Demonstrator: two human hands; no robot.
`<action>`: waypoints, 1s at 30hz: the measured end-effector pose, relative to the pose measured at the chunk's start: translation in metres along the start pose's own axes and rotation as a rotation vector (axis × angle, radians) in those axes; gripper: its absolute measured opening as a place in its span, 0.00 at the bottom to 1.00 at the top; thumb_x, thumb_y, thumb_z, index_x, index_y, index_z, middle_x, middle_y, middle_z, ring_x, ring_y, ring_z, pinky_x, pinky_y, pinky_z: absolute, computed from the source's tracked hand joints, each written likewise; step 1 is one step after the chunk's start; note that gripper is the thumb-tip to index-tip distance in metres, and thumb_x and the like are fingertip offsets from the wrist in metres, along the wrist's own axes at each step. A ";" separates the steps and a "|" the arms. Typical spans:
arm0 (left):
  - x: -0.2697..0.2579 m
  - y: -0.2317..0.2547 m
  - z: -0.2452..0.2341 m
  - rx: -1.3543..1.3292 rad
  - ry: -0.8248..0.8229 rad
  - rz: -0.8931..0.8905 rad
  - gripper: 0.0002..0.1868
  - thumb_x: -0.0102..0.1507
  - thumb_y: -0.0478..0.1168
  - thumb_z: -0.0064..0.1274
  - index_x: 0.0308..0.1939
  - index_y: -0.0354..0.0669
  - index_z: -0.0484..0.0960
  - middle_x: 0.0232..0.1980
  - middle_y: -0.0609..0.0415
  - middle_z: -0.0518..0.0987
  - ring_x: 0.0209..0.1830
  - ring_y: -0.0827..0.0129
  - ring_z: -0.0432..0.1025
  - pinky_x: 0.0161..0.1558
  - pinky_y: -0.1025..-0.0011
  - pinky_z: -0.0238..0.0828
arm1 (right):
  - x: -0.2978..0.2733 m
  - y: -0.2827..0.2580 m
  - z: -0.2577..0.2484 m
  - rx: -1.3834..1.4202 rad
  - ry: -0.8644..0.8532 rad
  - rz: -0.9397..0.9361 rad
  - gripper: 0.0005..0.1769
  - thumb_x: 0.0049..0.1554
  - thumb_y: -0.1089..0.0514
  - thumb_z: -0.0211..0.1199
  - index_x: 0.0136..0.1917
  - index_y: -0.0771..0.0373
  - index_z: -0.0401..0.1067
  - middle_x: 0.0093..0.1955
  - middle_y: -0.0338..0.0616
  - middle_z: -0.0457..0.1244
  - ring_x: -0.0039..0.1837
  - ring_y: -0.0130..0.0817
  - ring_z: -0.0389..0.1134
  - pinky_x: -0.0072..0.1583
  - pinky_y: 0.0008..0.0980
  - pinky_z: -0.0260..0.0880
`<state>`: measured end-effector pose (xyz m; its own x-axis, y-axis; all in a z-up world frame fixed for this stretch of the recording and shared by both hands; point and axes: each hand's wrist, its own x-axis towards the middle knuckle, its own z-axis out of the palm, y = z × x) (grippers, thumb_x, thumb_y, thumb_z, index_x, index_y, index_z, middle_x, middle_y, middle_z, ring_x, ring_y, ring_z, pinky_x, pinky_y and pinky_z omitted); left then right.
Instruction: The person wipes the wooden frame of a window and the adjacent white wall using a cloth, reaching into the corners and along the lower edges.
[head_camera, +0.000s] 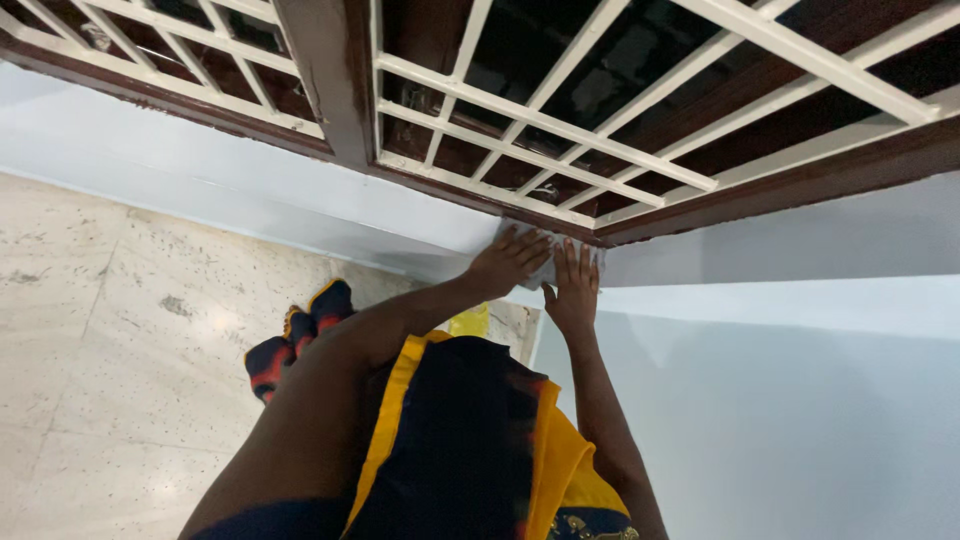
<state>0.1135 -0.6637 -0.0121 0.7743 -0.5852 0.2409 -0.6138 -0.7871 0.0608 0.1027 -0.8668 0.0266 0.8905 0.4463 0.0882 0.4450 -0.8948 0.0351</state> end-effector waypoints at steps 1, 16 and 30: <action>0.001 0.004 -0.001 -0.111 -0.061 -0.006 0.44 0.64 0.57 0.48 0.80 0.43 0.54 0.83 0.49 0.50 0.84 0.54 0.42 0.78 0.43 0.34 | 0.000 -0.002 -0.003 0.053 -0.029 0.035 0.49 0.51 0.49 0.71 0.81 0.56 0.55 0.86 0.44 0.44 0.86 0.52 0.38 0.78 0.58 0.42; -0.013 -0.027 -0.006 0.072 0.055 0.088 0.36 0.68 0.46 0.43 0.81 0.49 0.54 0.84 0.55 0.50 0.85 0.64 0.41 0.80 0.55 0.38 | 0.001 -0.039 -0.006 0.044 0.000 0.169 0.59 0.52 0.41 0.70 0.82 0.70 0.43 0.84 0.67 0.36 0.84 0.66 0.36 0.77 0.60 0.38; -0.132 -0.156 -0.042 -0.049 -0.008 0.066 0.36 0.68 0.49 0.45 0.79 0.50 0.54 0.84 0.57 0.50 0.84 0.64 0.42 0.79 0.53 0.38 | 0.069 -0.204 0.010 0.034 -0.022 0.194 0.52 0.56 0.46 0.66 0.81 0.69 0.45 0.84 0.67 0.38 0.84 0.65 0.35 0.77 0.61 0.39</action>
<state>0.1008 -0.4555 -0.0125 0.7332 -0.6368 0.2386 -0.6699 -0.7367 0.0924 0.0745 -0.6536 0.0157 0.9616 0.2659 0.0679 0.2675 -0.9635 -0.0145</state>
